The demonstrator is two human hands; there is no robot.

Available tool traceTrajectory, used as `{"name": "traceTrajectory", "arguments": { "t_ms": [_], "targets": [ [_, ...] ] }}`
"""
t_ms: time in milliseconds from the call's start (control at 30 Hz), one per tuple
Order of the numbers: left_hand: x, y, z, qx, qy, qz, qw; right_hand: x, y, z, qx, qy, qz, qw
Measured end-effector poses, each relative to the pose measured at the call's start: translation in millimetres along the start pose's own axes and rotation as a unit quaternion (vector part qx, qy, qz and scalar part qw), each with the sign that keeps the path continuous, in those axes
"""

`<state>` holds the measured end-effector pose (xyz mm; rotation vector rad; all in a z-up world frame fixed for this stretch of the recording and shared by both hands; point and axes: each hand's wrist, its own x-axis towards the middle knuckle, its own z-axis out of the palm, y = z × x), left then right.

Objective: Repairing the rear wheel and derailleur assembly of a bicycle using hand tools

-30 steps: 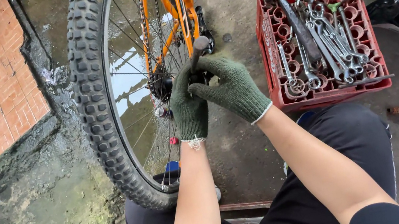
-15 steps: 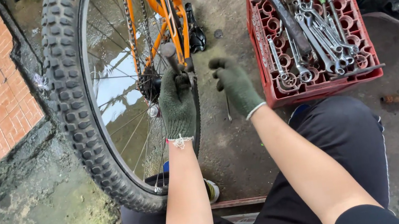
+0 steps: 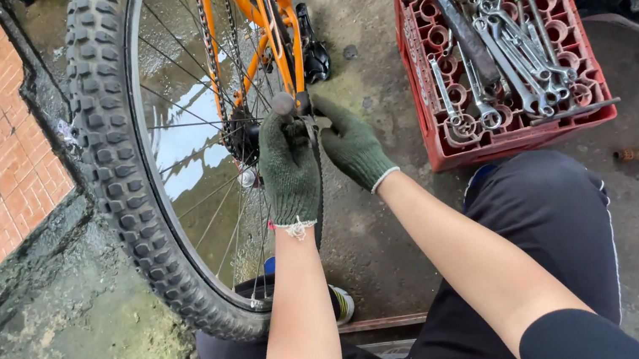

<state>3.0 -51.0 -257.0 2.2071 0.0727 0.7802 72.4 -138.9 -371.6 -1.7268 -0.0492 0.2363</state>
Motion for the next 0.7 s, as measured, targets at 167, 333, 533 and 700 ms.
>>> {"name": "traceTrajectory", "arguments": {
  "t_ms": [167, 333, 533, 700],
  "targets": [
    [-2.7, -16.6, 19.5, -0.031, 0.048, -0.039, 0.998, 4.6, -12.5, 0.1, -0.087, -0.038, -0.041, 0.995],
    [1.3, -9.7, 12.2, -0.018, 0.052, 0.049, 0.997, 24.5, 12.3, 27.5, 0.149, -0.125, -0.061, 0.979],
    [5.1, 1.7, 10.1, -0.074, 0.047, 0.003, 0.996, 16.2, -8.5, 13.3, 0.02, -0.038, -0.053, 0.998],
    [6.4, -0.1, 5.8, -0.048, 0.034, 0.009, 0.998, 19.3, -12.2, 13.6, 0.058, -0.053, -0.044, 0.996]
  ]
}}
